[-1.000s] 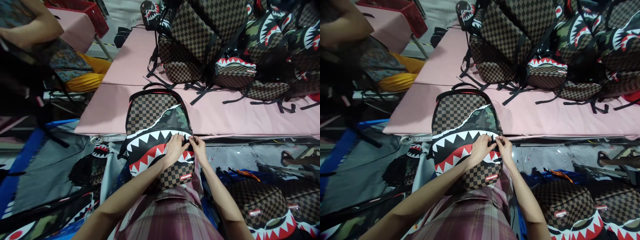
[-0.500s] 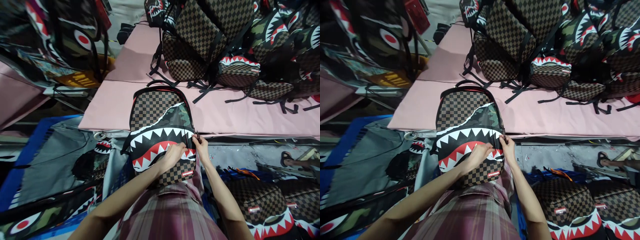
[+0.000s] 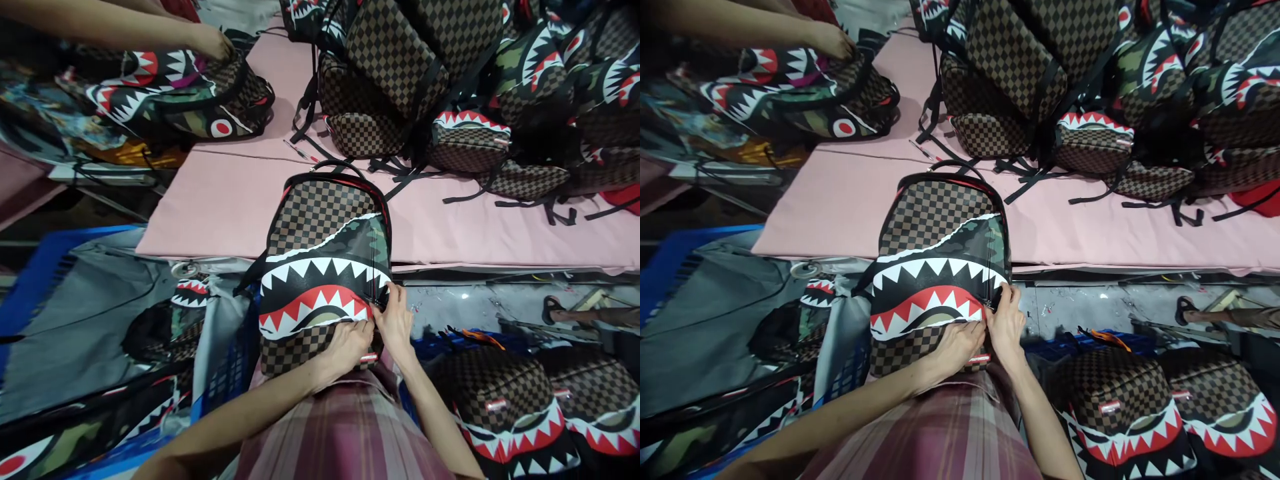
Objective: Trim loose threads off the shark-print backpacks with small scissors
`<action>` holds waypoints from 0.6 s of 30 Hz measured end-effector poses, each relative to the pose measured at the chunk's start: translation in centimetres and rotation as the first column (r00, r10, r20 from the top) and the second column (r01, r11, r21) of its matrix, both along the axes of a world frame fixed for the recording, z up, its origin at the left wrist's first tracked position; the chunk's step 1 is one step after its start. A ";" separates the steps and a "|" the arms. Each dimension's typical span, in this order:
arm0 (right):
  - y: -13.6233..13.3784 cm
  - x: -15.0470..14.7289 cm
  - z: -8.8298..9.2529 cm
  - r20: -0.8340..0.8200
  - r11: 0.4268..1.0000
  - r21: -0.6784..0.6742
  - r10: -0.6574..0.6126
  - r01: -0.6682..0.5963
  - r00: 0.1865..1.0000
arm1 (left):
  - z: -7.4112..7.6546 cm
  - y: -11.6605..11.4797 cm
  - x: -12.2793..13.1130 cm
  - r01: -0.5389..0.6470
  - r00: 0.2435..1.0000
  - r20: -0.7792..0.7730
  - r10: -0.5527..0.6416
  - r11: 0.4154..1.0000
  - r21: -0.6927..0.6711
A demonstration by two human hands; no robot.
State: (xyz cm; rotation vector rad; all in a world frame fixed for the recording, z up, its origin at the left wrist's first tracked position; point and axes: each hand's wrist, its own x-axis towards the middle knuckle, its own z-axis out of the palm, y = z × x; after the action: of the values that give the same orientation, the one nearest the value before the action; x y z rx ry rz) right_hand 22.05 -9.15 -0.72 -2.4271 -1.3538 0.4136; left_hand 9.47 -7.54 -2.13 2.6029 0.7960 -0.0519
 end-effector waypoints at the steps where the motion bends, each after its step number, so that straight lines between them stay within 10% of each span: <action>1: -0.3 -0.3 0.0 0.008 1.000 -0.014 -0.005 0.005 1.000 | 0.0 0.1 0.0 0.002 1.000 0.008 -0.002 1.000 -0.007; 11: -1.3 -0.5 -2.0 -0.179 0.964 0.252 -0.036 0.081 0.983 | 0.5 8.9 0.4 -0.064 0.960 0.271 0.071 0.997 -0.034; 18: -1.7 -1.3 -3.0 -0.181 0.955 0.276 -0.062 0.111 0.981 | 2.3 16.9 3.9 0.529 0.804 0.281 -0.525 0.846 0.069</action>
State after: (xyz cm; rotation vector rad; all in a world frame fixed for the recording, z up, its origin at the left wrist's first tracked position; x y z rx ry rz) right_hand 20.79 -10.84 -3.68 -2.1520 -1.1424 0.3665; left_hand 13.35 9.40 0.21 2.6518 -0.0500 0.1624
